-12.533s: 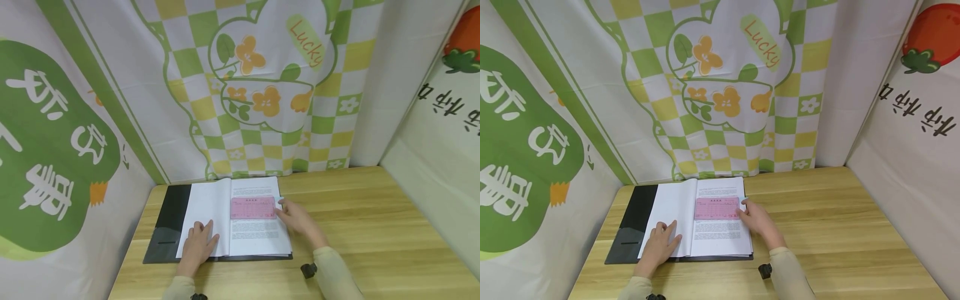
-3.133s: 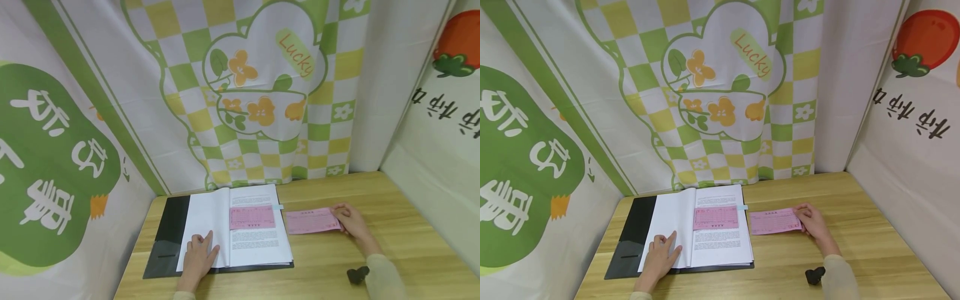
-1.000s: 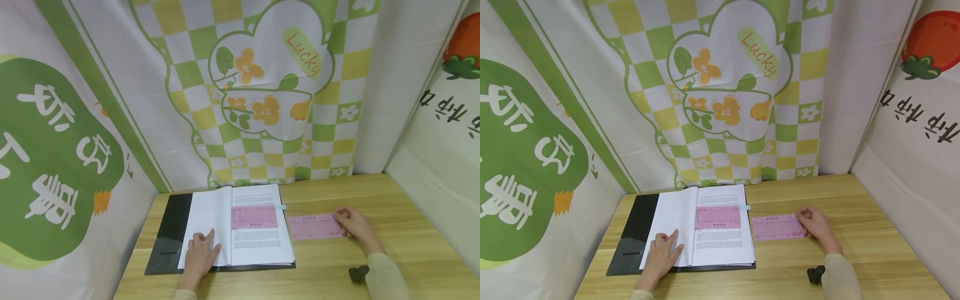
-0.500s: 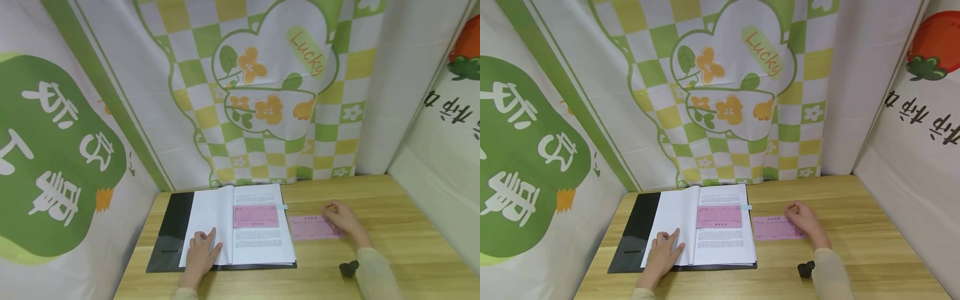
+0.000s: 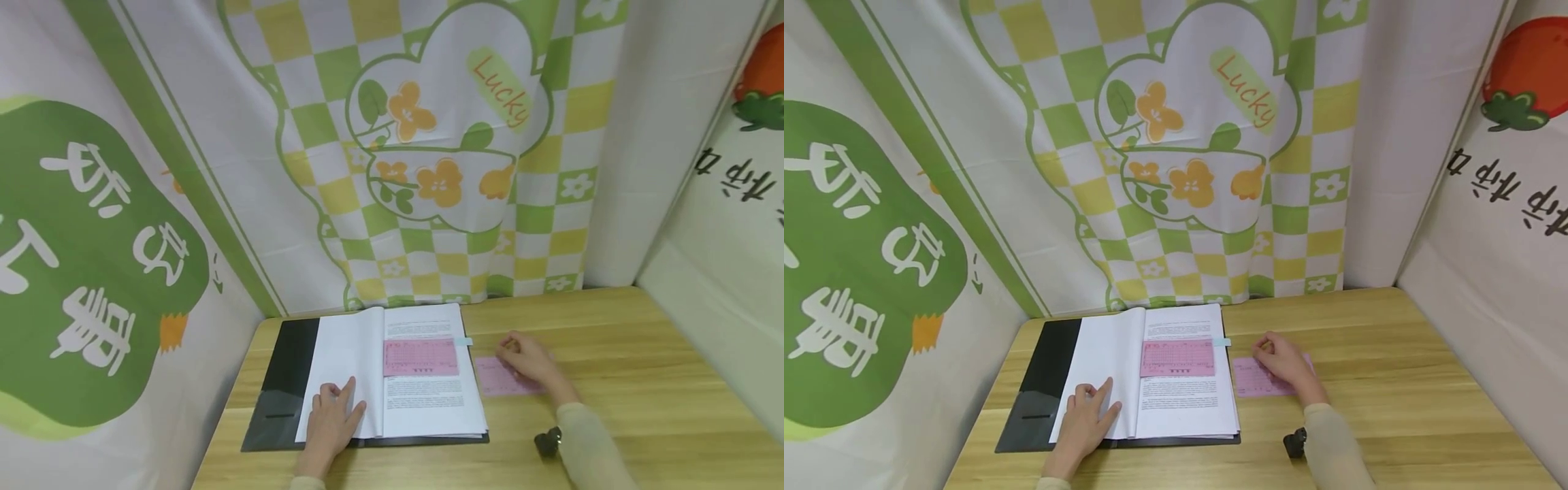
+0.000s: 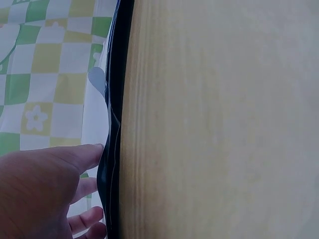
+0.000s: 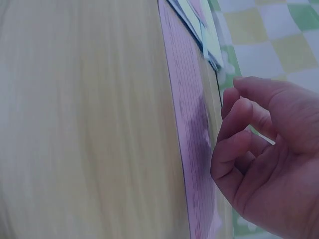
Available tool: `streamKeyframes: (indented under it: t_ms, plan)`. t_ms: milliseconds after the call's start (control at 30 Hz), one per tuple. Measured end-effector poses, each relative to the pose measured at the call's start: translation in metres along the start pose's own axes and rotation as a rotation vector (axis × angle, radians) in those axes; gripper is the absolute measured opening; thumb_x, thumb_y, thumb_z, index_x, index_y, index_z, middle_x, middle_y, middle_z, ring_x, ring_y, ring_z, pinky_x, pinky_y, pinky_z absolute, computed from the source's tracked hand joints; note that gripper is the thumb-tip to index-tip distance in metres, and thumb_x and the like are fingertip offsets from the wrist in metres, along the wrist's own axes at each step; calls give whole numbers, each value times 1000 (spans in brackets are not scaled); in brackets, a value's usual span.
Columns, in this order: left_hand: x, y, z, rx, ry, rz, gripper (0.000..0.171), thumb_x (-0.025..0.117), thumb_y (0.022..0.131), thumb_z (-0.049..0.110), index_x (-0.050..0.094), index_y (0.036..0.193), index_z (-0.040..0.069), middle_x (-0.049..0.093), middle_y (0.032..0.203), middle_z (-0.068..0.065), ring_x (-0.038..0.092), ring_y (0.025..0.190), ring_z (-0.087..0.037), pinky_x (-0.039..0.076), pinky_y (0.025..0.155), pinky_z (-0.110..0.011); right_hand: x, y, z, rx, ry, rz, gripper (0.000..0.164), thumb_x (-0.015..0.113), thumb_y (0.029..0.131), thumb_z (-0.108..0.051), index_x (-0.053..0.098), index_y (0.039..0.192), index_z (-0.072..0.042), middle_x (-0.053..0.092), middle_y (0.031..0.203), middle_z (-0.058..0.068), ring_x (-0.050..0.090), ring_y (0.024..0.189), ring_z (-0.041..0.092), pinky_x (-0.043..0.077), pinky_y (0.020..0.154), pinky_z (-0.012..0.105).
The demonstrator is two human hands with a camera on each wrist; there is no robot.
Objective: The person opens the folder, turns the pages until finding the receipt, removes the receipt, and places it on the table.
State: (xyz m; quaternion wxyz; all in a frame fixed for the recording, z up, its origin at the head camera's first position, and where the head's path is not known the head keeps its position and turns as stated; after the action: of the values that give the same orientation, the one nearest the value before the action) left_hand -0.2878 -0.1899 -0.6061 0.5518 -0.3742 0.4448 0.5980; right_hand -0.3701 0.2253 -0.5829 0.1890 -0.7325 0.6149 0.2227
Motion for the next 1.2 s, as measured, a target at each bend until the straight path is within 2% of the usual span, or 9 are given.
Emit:
streamKeyframes:
  t_ms: [200, 500, 633, 867, 1200]
  plan:
    - [1, -1, -1, -1, -20, -5, 60, 65, 102, 43, 58, 152, 11, 45, 120, -16, 43, 97, -32, 43, 72, -44, 20, 9, -13, -25, 15, -18, 23, 70, 102, -16, 65, 114, 3, 65, 79, 6, 58, 57, 17, 49, 53, 29]
    - [-7, 0, 5, -37, -12, -61, 60, 65, 103, 44, 56, 153, 13, 46, 122, -16, 44, 99, -30, 45, 75, -45, 40, 20, -15, 20, 35, -40, 22, 68, 103, -20, 66, 112, -1, 64, 79, 6, 58, 57, 17, 48, 53, 30]
    - [-8, -1, 6, -32, -10, -51, 60, 66, 102, 44, 57, 153, 12, 46, 121, -16, 44, 99, -30, 44, 74, -44, 46, 22, -16, 32, 34, -43, 20, 69, 103, -20, 66, 112, -2, 63, 77, 4, 57, 56, 16, 47, 52, 28]
    - [-7, -1, 4, -36, -4, -60, 60, 65, 103, 43, 56, 154, 12, 46, 121, -15, 44, 99, -30, 44, 74, -44, 52, 30, -26, -12, 18, -23, 18, 71, 101, -17, 66, 110, -2, 59, 70, 2, 55, 53, 14, 44, 52, 27]
    - [-10, -3, 7, -20, -16, -35, 59, 67, 102, 42, 58, 152, 12, 47, 120, -15, 45, 98, -30, 44, 74, -44, 67, 39, -27, 64, 88, -72, 27, 69, 102, -16, 63, 121, 2, 64, 80, 7, 56, 56, 16, 46, 53, 28]
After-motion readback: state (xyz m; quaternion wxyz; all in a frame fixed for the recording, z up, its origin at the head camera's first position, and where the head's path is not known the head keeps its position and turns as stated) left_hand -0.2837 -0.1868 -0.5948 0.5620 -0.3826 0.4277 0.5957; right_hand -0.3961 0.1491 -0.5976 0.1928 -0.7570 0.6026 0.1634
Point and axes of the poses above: each hand's wrist, its own y-axis towards the middle knuckle, its own x-axis out of the palm, z = x × y, the point moved 7 cm from there along y, towards the middle knuckle
